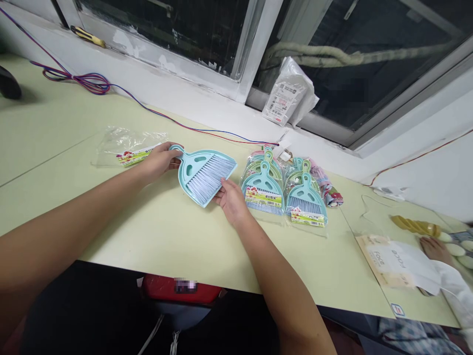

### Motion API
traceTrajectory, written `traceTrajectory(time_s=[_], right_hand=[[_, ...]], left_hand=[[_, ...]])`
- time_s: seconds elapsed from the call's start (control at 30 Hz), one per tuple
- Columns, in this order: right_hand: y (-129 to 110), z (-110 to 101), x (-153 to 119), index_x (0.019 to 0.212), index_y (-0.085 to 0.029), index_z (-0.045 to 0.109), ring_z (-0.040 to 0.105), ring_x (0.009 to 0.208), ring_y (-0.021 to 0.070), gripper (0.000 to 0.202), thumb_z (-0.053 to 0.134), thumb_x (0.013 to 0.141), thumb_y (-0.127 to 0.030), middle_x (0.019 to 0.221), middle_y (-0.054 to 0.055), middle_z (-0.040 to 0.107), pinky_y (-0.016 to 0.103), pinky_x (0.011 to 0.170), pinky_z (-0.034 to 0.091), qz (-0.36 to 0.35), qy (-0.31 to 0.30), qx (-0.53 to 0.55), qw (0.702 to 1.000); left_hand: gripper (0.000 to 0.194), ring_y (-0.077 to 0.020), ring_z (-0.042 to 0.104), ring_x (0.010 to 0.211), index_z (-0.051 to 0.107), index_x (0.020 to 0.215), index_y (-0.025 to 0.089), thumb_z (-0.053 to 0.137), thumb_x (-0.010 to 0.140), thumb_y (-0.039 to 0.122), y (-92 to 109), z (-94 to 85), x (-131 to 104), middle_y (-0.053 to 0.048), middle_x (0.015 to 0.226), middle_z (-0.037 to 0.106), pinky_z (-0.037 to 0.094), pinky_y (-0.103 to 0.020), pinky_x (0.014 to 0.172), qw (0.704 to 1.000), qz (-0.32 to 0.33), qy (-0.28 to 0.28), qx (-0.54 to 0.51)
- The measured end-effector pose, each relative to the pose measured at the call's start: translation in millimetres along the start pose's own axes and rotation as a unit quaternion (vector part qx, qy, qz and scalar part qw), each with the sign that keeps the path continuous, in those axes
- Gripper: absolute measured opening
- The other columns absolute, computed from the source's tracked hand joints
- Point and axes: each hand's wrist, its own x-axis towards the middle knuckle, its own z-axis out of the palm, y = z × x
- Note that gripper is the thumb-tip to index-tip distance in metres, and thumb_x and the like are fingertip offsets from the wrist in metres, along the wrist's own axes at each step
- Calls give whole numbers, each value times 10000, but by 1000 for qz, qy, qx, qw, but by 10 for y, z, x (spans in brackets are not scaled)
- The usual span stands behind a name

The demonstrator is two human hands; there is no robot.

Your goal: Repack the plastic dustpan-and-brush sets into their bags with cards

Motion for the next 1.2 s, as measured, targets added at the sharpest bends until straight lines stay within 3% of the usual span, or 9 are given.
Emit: traceTrajectory(time_s=[1.2], right_hand=[[-3, 14, 1, 990, -173, 640, 750, 779, 212, 95, 570, 990, -237, 903, 83, 781, 400, 753, 647, 5, 8, 5, 1000]], left_hand=[[253, -182, 663, 684, 620, 953, 197, 692, 716, 146, -9, 1, 8, -38, 829, 676, 560, -346, 686, 1000, -5, 6, 12]])
